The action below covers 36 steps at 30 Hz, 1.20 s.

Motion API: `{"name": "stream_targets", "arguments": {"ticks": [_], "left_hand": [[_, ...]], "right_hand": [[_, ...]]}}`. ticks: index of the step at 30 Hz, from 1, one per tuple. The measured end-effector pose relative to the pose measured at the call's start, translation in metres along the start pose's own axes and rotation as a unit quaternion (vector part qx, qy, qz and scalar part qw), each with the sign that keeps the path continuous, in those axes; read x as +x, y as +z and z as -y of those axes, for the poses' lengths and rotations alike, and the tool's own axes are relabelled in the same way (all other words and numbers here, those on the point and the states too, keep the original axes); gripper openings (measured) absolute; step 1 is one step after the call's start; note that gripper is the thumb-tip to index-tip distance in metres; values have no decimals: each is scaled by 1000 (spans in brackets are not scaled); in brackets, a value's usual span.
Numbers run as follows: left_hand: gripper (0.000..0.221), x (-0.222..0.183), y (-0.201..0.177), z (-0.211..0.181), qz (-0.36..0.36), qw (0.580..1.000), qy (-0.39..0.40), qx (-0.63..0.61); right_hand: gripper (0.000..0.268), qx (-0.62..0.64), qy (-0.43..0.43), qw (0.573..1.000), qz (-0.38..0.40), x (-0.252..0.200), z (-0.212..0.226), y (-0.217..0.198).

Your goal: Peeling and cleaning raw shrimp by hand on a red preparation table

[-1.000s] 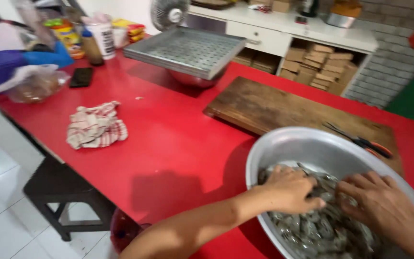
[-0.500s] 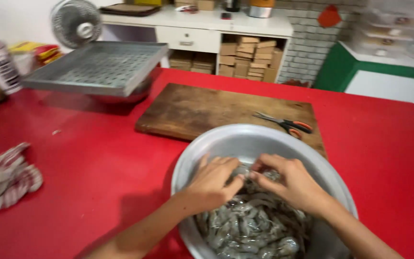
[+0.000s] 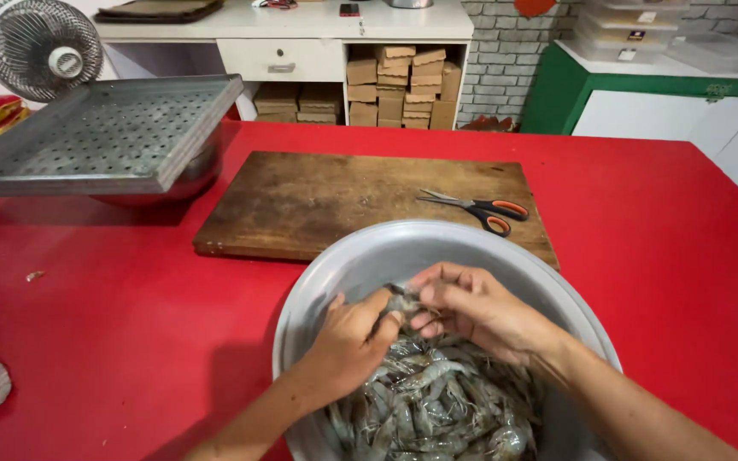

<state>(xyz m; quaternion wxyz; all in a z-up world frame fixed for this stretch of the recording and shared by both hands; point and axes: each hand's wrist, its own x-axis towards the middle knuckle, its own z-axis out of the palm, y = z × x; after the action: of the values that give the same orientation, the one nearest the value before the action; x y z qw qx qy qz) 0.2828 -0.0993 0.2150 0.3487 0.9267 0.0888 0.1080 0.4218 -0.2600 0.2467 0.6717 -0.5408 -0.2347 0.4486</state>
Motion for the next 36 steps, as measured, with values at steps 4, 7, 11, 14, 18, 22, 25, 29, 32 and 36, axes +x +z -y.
{"name": "stream_targets", "arguments": {"ticks": [4,7,11,14,18,22,25,29,32,36], "left_hand": [[22,-3,3,2,-4,1000,29,2],[19,-4,3,4,-9,999,30,15],[18,-4,5,3,-15,999,35,31],[26,-5,6,4,-2,999,34,42],[19,-7,-4,-7,17,1000,18,-17],[26,-7,-20,-17,72,990,-41,-115],[27,-7,-23,-18,82,981,-76,-158],[32,-2,-22,-11,87,979,-67,-174],[36,-2,-23,-12,83,984,-48,-147],[35,-3,-24,-14,76,985,-60,-144]], "right_hand": [[21,3,1,1000,-23,7,-13,2],[16,-16,12,998,-58,3,-13,10],[14,-12,6,998,-67,4,-17,13],[16,-20,-25,997,-67,7,-22,13],[20,-202,-100,972,-70,7,-25,7],[22,-435,-119,884,-125,-5,-14,18],[22,-482,-137,856,-125,-13,-10,24],[17,-491,-170,846,-119,-12,-12,20],[23,-504,-168,843,-86,-14,-10,18],[30,-467,-170,864,-76,-13,-9,18]]}}
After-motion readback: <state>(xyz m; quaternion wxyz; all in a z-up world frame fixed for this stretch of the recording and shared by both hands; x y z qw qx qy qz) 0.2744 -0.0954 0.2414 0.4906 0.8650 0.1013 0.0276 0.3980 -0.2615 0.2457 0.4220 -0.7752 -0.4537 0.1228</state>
